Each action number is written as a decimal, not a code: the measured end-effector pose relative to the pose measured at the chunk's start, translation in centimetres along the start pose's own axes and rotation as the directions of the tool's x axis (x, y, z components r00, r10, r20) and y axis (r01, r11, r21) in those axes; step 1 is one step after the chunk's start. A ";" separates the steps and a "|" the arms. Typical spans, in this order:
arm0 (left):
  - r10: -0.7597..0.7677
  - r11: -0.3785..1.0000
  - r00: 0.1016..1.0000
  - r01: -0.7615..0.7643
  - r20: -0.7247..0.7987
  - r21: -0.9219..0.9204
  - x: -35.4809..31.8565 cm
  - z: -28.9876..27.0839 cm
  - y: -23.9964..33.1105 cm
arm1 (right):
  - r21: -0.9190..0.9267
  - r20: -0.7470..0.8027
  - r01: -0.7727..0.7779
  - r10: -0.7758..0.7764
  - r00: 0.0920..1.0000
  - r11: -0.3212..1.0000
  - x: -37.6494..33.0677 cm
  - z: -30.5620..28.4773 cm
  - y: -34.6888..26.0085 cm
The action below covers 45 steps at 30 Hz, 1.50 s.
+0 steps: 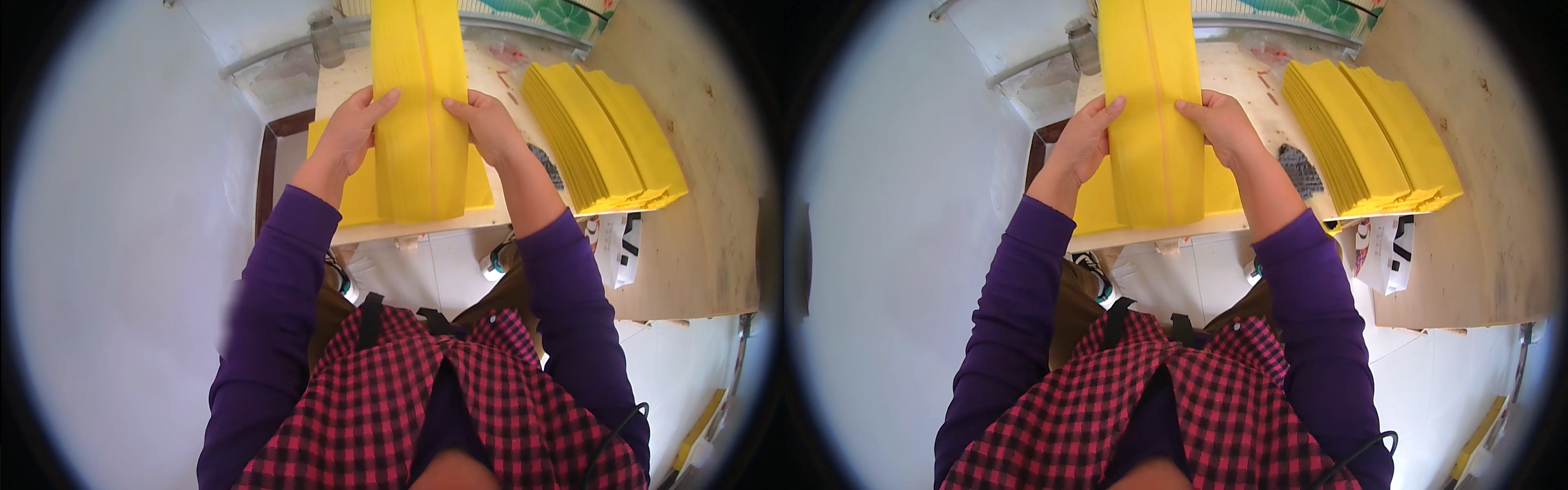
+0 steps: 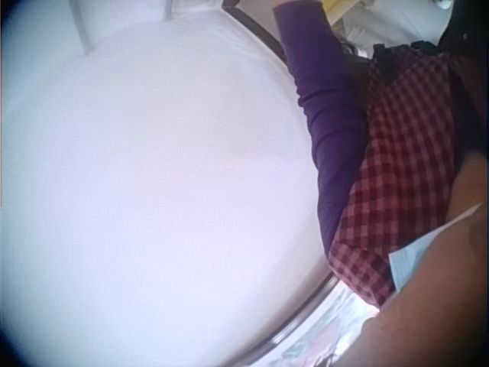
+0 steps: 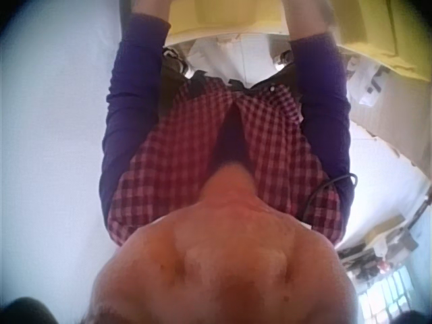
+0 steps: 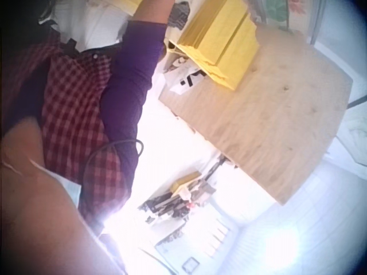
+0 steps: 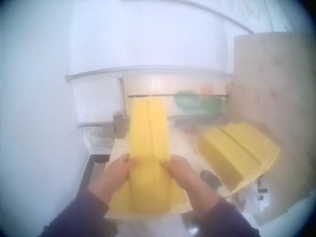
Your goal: The person folds multiple yellow foam sheets on a wooden table. They align edges, fold each sheet in half, and stack the folded sheets. The person repeats this process for several sheets, maintaining a neat stack.
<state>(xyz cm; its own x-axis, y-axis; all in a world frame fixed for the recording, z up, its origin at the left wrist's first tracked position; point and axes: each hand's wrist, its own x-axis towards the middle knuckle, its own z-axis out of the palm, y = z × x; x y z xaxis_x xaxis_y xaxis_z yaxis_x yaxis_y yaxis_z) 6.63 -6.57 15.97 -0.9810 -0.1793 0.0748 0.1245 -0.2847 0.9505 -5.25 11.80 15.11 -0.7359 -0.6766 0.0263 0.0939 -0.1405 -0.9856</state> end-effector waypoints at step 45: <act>-0.070 0.905 0.888 0.248 -0.455 0.345 13.8 -3.5 -13.3 | -0.671 -0.050 0.059 -0.125 0.991 0.739 -3.1 -3.5 13.7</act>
<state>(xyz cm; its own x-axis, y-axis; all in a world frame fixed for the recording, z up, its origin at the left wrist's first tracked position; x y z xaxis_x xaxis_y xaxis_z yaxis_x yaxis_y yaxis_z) -8.01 -8.54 3.25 -0.8116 -0.5679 -0.1369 -0.1817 0.0226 0.9831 -4.05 14.53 0.96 -0.7743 -0.6171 0.1406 -0.4244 0.3415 -0.8386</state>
